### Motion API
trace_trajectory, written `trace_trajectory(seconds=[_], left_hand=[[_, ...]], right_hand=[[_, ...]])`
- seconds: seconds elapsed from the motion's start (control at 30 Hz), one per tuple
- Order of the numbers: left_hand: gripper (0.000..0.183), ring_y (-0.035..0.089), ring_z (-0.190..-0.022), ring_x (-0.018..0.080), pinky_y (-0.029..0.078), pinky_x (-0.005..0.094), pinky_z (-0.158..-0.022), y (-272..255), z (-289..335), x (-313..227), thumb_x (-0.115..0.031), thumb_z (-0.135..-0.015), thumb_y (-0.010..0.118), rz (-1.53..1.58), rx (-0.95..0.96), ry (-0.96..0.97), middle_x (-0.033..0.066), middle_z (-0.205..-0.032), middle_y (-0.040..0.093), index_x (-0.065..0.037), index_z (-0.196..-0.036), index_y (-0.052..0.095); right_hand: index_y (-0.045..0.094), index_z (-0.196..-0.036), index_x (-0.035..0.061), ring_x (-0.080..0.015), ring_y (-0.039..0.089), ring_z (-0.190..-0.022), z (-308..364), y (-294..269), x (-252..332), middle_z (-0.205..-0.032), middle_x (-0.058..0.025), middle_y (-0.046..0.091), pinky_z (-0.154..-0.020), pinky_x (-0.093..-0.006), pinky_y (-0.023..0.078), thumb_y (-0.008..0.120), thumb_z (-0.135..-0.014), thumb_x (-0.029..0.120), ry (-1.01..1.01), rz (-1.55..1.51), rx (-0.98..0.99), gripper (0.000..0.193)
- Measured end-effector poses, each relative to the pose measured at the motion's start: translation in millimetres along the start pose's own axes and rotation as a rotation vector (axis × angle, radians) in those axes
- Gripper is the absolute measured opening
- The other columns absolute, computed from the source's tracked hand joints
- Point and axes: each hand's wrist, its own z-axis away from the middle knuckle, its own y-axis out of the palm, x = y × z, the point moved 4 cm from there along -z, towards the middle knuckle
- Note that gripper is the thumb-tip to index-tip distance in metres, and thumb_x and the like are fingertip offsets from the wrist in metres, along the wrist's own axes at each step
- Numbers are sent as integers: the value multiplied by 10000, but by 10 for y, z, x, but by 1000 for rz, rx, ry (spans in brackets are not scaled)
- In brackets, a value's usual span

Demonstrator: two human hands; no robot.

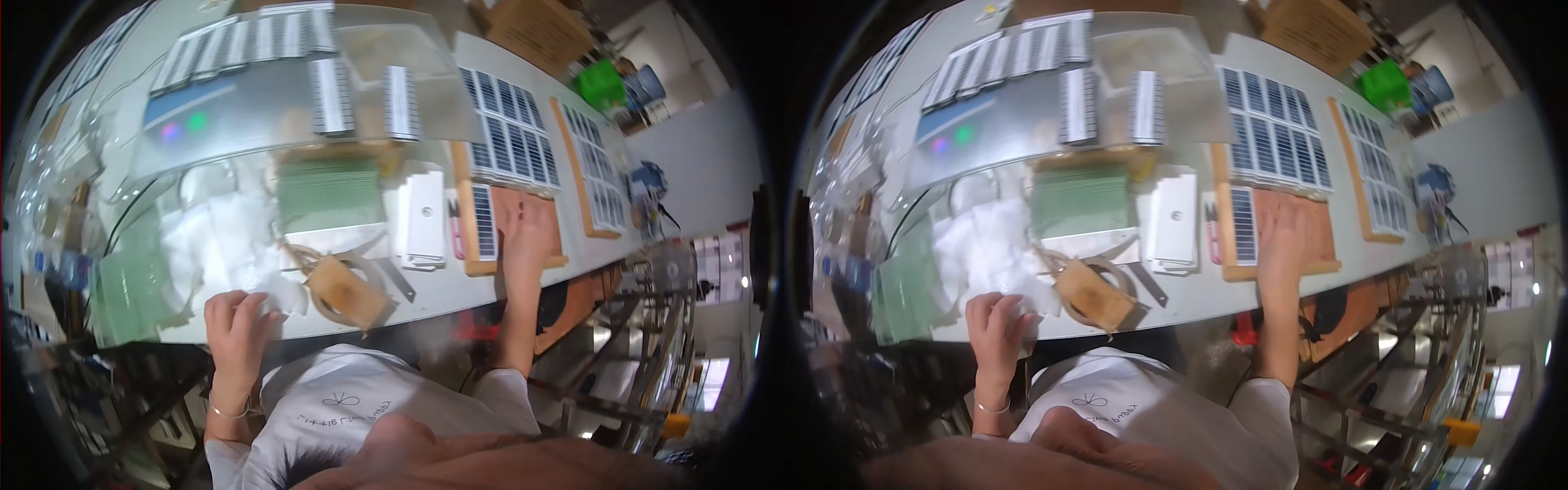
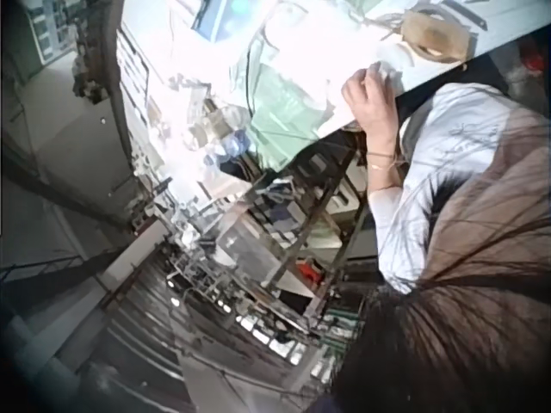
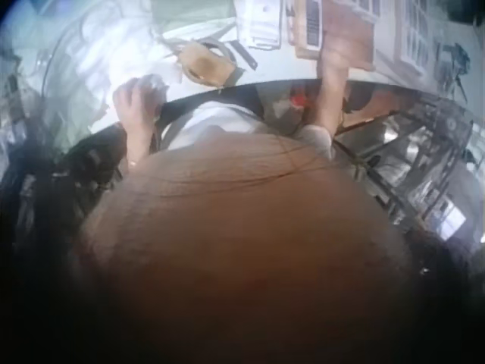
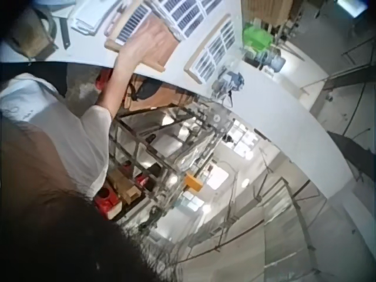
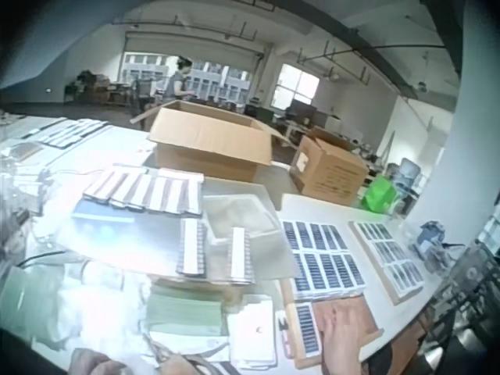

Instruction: The person assembles small solar panels by aligning solar cell strips with backing sheets, securing them together by hand, and placing the assembled panels onto a wooden tray.

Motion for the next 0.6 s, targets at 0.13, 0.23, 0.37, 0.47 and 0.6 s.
trace_trajectory(seconds=[0.13,0.23,0.37,0.47,0.6], left_hand=[[441,568,-974,332,492,427,-823,-7,-118,54,1,-705,830,-43,-64,36,113,-1032,603,-78,-1116,689],[306,586,-946,326,497,420,-803,45,-309,40,-4,-768,779,-30,24,20,108,-1002,623,-57,-1052,677],[233,596,-919,301,498,395,-768,68,-272,142,11,-780,766,33,50,-24,101,-978,634,-59,-980,670],[262,598,-912,295,489,395,-776,-79,-238,133,50,-752,775,108,-121,14,92,-993,640,-77,-959,676],[299,601,-871,294,469,384,-799,-300,-226,-107,76,-723,776,105,-234,85,79,-980,652,-97,-945,676]], right_hand=[[674,-1222,39,-337,627,-1015,-321,-127,1085,-1068,-151,647,-906,-409,512,730,-897,97,-293,-550,224,334],[630,-1254,34,-326,605,-1042,-471,139,1853,-1108,-127,625,-905,-407,504,745,-861,124,-731,-661,232,419],[616,-1205,19,-321,602,-1039,-408,454,2209,-1043,-126,615,-897,-416,502,720,-865,107,-904,-564,372,366],[606,-1172,22,-324,605,-1015,-381,471,2177,-1000,-129,601,-867,-420,510,690,-878,84,-990,-630,503,313],[531,-1291,29,-245,643,-929,-580,377,2001,-1041,-107,621,-819,-357,533,601,-933,-34,-657,-965,453,370]])
